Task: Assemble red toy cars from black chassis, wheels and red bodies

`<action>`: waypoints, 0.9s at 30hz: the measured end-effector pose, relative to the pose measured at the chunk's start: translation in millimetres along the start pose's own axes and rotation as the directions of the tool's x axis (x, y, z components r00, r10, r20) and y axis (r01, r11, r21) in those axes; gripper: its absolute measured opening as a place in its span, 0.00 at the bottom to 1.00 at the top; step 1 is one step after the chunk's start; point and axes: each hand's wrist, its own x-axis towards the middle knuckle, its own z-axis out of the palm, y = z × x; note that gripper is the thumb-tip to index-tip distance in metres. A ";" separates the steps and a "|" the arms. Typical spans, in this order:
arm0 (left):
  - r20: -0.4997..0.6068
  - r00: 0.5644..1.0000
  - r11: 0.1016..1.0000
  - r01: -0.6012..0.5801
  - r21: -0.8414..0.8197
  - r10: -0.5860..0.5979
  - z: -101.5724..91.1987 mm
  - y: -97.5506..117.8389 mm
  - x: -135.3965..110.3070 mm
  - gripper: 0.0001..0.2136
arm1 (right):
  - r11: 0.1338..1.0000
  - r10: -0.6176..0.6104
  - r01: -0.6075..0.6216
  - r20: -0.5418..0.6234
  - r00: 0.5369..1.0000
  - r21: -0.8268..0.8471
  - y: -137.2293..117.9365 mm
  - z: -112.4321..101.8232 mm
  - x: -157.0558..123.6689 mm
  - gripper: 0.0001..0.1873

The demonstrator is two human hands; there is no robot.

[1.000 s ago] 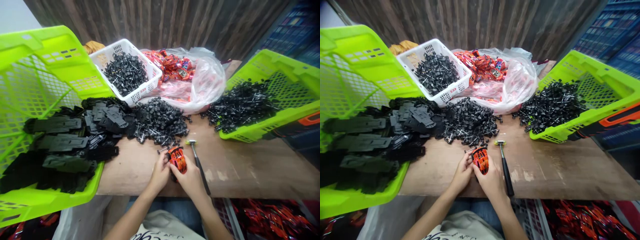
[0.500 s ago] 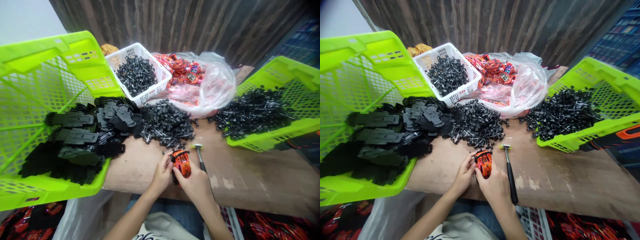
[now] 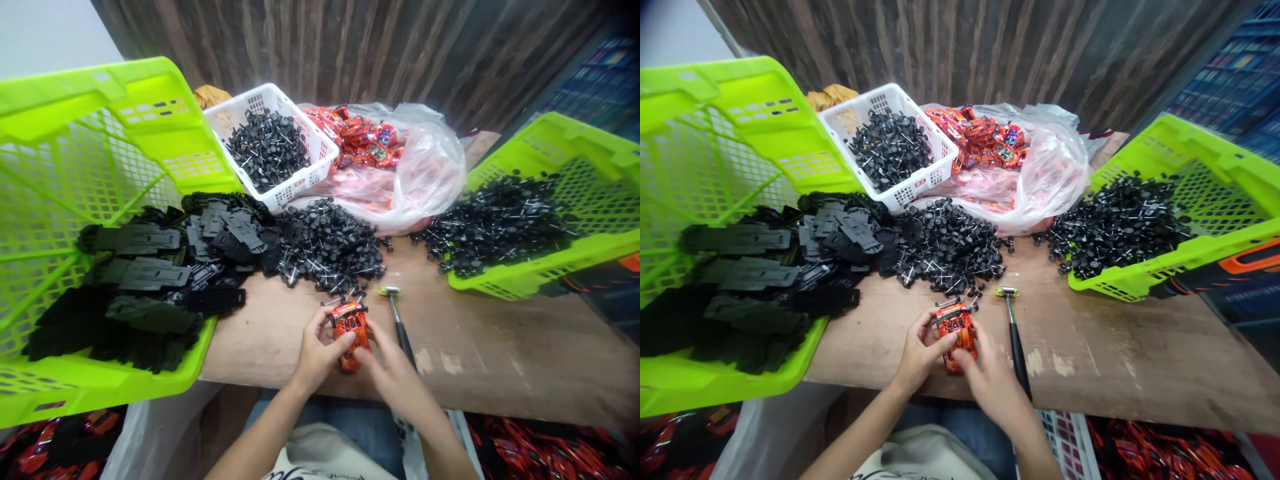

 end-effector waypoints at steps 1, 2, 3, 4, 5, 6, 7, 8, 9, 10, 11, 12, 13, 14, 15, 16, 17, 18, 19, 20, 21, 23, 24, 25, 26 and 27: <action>0.019 1.000 1.000 -0.003 0.020 0.002 -0.3 0.3 -0.7 0.19 | 0.987 0.016 -0.022 0.038 0.999 0.161 0.0 -7.1 3.5 0.25; 0.037 0.999 0.999 -0.011 0.036 0.010 -0.4 -0.1 -1.8 0.19 | 0.953 0.035 -0.052 0.062 0.997 0.297 -0.3 -12.5 7.3 0.24; 0.056 0.998 0.998 -0.021 0.052 0.018 -0.4 -1.0 -3.2 0.19 | 0.916 0.052 -0.076 0.070 0.996 0.395 -0.8 -16.0 11.0 0.22; 0.071 0.997 0.997 -0.033 0.071 0.028 -0.2 -2.1 -4.9 0.19 | 0.888 0.063 -0.085 0.062 0.996 0.452 -1.5 -17.4 13.9 0.21; 0.084 0.996 0.994 -0.048 0.096 0.040 0.3 -3.3 -6.8 0.19 | 0.871 0.064 -0.083 0.055 0.996 0.485 -2.1 -16.9 15.8 0.18; 0.092 0.994 0.990 -0.064 0.125 0.053 1.0 -4.3 -8.7 0.19 | 0.860 0.058 -0.072 0.044 0.997 0.505 -2.6 -15.0 16.5 0.16; 0.098 0.993 0.986 -0.078 0.150 0.064 1.8 -5.0 -10.5 0.18 | 0.855 0.052 -0.060 0.031 0.998 0.516 -3.1 -12.3 16.2 0.15; 0.099 0.992 0.982 -0.090 0.165 0.074 2.7 -5.2 -12.1 0.18 | 0.853 0.046 -0.046 0.012 0.999 0.520 -3.4 -9.2 15.1 0.14; 0.093 0.992 0.982 -0.098 0.164 0.084 3.4 -4.8 -13.3 0.18 | 0.854 0.043 -0.032 -0.009 0.999 0.519 -3.6 -6.5 13.3 0.14; 0.079 0.992 0.984 -0.107 0.142 0.097 3.8 -3.9 -14.1 0.18 | 0.856 0.039 -0.022 -0.023 0.999 0.516 -3.6 -4.4 11.2 0.16; 0.055 0.992 0.987 -0.116 0.108 0.111 3.7 -2.6 -14.3 0.19 | 0.861 0.037 -0.019 -0.026 0.999 0.508 -3.4 -3.1 9.0 0.18; 0.027 0.993 0.990 -0.121 0.073 0.119 2.8 -0.9 -14.1 0.19 | 0.873 0.042 -0.029 -0.014 0.999 0.487 -3.1 -2.9 6.9 0.21; 0.007 0.993 0.991 -0.119 0.059 0.118 1.0 0.9 -13.4 0.19 | 0.894 0.052 -0.049 0.005 0.999 0.445 -2.5 -3.4 5.0 0.23; -0.003 0.994 0.991 -0.111 0.075 0.112 -1.5 2.4 -12.3 0.20 | 0.925 0.065 -0.067 0.018 0.998 0.374 -1.9 -4.4 3.2 0.23; -0.004 0.995 0.988 -0.100 0.121 0.101 -4.6 3.3 -11.0 0.20 | 0.960 0.070 -0.072 0.018 0.997 0.272 -1.2 -5.6 1.7 0.22; -0.003 0.997 0.979 -0.080 0.187 0.082 -8.0 3.4 -9.5 0.19 | 0.988 0.059 -0.060 0.011 0.998 0.142 -0.3 -6.6 0.4 0.20; -0.001 0.999 0.963 -0.050 0.266 0.052 -11.3 2.6 -8.1 0.19 | 1.000 0.027 -0.027 0.008 1.000 0.004 0.7 -6.9 -0.7 0.17; -0.004 1.000 0.939 -0.015 0.343 0.017 -14.1 0.8 -6.9 0.17 | 0.992 -0.024 0.025 0.013 1.000 -0.122 2.0 -6.7 -1.6 0.15; -0.014 1.000 0.916 0.025 0.401 -0.021 -16.2 -1.8 -6.0 0.16 | 0.971 -0.079 0.084 0.033 0.996 -0.222 3.6 -5.8 -2.2 0.14; -0.031 0.998 0.896 0.069 0.438 -0.062 -17.6 -4.8 -5.3 0.15 | 0.948 -0.123 0.135 0.062 0.991 -0.288 5.5 -4.5 -2.6 0.14; -0.047 0.994 0.883 0.109 0.457 -0.099 -18.1 -7.8 -5.0 0.13 | 0.933 -0.145 0.165 0.085 0.986 -0.319 7.9 -3.2 -2.6 0.14; -0.068 0.988 0.872 0.153 0.464 -0.137 -17.4 -12.5 -4.8 0.13 | 0.942 -0.126 0.138 0.059 0.990 -0.307 13.4 -1.7 -1.5 0.12; -0.076 0.987 0.873 0.159 0.460 -0.139 -16.5 -13.8 -4.8 0.13 | 0.954 -0.088 0.090 0.019 0.996 -0.285 16.2 -1.9 -0.4 0.10; -0.078 0.987 0.873 0.160 0.460 -0.140 -15.5 -14.3 -4.7 0.12 | 0.966 -0.040 0.032 -0.027 0.999 -0.256 18.7 -2.7 0.6 0.10; -0.077 0.987 0.872 0.161 0.462 -0.141 -14.5 -14.1 -4.6 0.12 | 0.974 0.008 -0.025 -0.074 0.997 -0.224 20.8 -3.9 1.3 0.11; -0.071 0.987 0.874 0.163 0.457 -0.146 -13.5 -13.5 -4.3 0.11 | 0.979 0.041 -0.062 -0.111 0.993 -0.195 22.5 -5.2 1.3 0.12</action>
